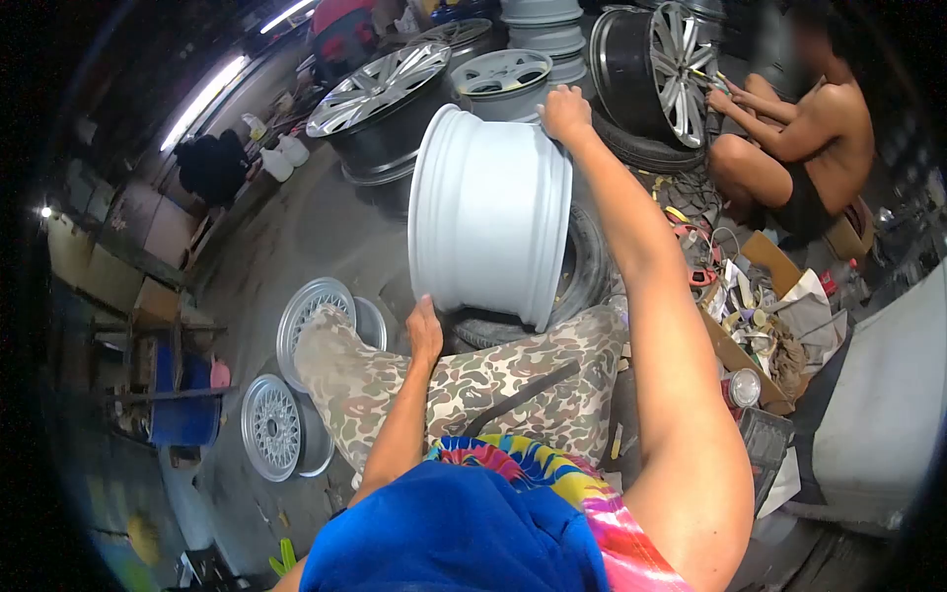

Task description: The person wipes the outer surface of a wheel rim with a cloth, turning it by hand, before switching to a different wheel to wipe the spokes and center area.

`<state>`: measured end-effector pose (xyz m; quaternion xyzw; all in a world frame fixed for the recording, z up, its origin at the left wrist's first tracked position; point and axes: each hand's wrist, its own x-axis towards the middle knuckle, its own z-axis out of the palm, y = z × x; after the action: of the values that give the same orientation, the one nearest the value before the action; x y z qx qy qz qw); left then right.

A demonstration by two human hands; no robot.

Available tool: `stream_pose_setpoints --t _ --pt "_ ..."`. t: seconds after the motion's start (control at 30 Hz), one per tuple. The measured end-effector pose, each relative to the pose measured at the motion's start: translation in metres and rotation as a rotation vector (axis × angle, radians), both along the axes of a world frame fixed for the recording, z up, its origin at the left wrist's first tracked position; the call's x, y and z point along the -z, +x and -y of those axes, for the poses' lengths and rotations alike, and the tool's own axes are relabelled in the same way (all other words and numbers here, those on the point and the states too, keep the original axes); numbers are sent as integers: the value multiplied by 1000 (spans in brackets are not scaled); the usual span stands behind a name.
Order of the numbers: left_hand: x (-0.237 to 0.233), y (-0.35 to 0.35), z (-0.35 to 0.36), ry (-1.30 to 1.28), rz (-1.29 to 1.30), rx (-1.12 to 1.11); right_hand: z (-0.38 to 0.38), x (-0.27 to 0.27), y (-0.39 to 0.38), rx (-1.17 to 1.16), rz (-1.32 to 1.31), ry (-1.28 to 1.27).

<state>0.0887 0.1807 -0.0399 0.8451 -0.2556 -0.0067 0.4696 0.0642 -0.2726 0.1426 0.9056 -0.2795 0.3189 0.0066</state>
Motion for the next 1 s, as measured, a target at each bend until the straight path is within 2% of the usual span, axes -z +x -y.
stream_pose_setpoints --t 0.1,0.17,0.27,0.37,0.43,0.47,0.53,0.57,0.63,0.7,0.77,0.87,1.0 --pt "3 -1 1 98 23 -47 -2 -2 -4 -49 130 -81" --pt "6 -1 3 14 16 -76 -11 -10 -6 -2 70 61" --pt "2 -3 8 -93 38 -74 -13 -7 -8 -30 13 36" --pt "-19 -8 13 -186 40 -52 -17 -7 -15 15 14 101" --pt "-39 -8 16 -58 70 -82 -28 -6 -25 33 68 110" --pt "-51 -3 19 -60 72 -76 -36 -11 -30 69 -28 246" --pt "-80 4 30 159 73 -143 -68 -10 -49 62 19 213" --pt "-100 3 35 155 67 -139 -88 -6 -63 50 62 181" --pt "-136 2 45 164 95 -113 -151 10 -103 -27 270 -62" --pt "-139 8 48 154 116 -107 -213 36 -144 -31 312 -139" --pt "-140 13 53 145 166 -90 -249 65 -184 -91 219 -125" --pt "-149 8 45 173 132 -26 -224 59 -187 -125 151 -242" --pt "-166 11 32 238 98 30 -129 -16 -116 -153 133 -189"
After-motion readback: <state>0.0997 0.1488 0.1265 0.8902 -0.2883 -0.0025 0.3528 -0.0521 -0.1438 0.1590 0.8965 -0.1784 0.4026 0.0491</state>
